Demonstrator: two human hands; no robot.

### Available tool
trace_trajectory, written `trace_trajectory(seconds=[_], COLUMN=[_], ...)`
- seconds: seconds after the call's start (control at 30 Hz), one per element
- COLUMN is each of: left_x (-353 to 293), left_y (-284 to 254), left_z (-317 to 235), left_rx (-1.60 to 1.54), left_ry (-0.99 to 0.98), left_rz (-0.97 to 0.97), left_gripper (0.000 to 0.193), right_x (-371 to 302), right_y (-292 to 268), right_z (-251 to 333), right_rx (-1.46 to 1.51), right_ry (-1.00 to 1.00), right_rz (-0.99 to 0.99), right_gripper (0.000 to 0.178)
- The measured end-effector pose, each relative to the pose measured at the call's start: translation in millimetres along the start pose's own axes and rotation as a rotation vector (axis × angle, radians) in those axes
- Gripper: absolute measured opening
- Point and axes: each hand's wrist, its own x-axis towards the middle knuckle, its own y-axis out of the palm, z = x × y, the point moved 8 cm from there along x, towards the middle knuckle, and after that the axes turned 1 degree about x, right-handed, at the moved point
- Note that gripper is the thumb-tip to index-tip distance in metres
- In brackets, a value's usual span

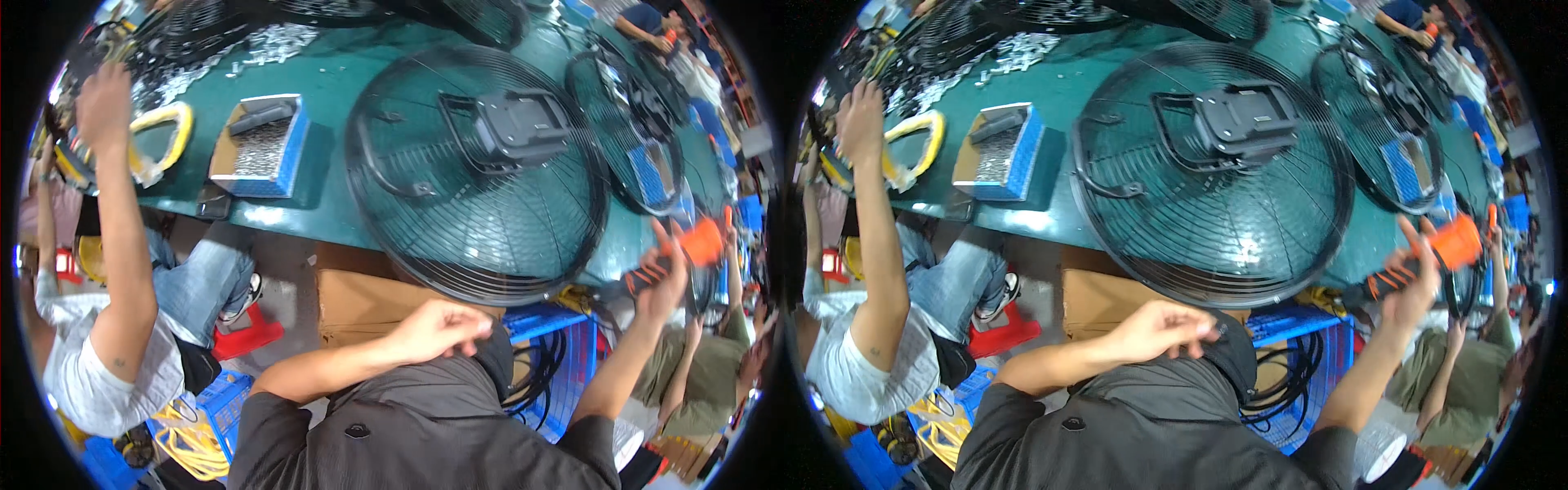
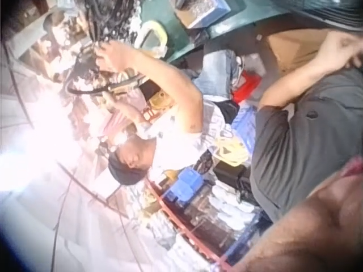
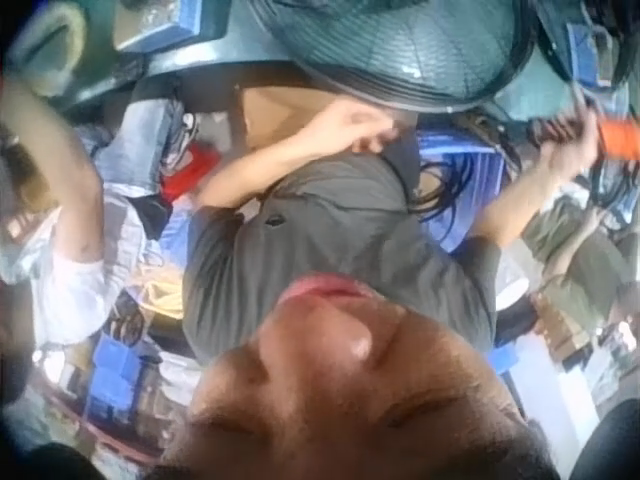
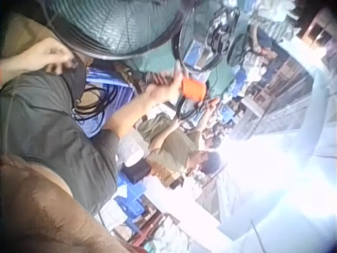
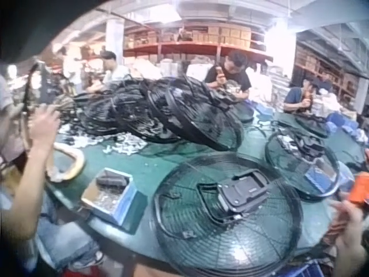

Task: Assemble the outer mesh grill and components of industrial or floor electric fans using a power screwdriver.

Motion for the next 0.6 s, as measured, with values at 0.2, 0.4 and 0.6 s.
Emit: trace_trajectory(seconds=[0.2,0.4,0.6], left_x=[-128.6,-129.2,-99.3], left_y=[-123.3,-216.9,-222.1], left_z=[-178.2,-222.5,-222.6], left_rx=[0.867,1.735,1.857], left_ry=[0.655,0.167,-0.199], left_rz=[-0.827,-0.939,-0.789], left_gripper=[0.016,0.025,0.016], right_x=[-33.9,-26.4,-17.9], right_y=[-29.2,10.0,10.0], right_z=[39.6,23.9,23.8], right_rx=[0.005,-0.115,-0.140], right_ry=[-0.503,-0.480,-0.475], right_rz=[-0.166,-0.156,-0.184], right_gripper=[0.031,0.031,0.032])
